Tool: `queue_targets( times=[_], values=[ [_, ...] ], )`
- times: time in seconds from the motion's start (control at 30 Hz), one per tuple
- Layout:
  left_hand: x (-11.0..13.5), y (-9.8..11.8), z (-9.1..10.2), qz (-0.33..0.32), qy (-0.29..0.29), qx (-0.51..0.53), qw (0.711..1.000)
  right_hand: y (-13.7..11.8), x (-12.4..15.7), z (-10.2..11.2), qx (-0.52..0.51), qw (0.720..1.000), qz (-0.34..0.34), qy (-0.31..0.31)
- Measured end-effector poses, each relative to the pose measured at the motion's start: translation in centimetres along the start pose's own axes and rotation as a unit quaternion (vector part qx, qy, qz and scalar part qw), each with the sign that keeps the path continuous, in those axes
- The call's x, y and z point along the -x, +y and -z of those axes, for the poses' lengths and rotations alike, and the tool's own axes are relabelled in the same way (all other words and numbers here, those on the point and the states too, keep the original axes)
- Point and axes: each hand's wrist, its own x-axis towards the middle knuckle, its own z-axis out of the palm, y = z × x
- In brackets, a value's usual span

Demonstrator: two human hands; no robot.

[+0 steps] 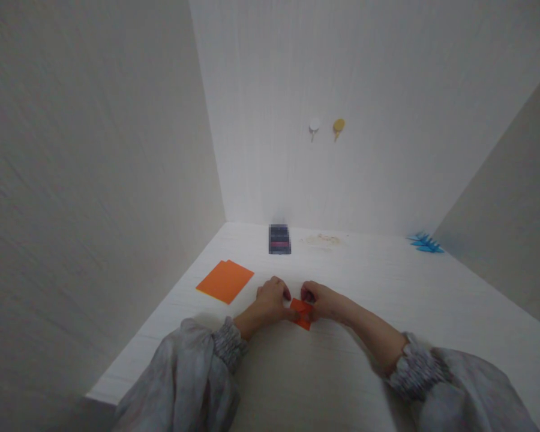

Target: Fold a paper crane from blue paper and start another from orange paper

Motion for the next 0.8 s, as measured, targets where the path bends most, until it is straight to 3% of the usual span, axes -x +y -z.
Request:
queue_targets(
  times=[0.23,0.8],
  values=[
    [0.1,0.8,0.3,0.037,-0.022,-0.004,0.999,-0.1,0.2,-0.3,-0.005,1.000,0.003,0.003],
    [-0.1,-0.4,0.6,0.006,-0.073,0.047,0.996,0.8,0.0,-0.4,-0.027,1.000,0.001,-0.007]
  ],
)
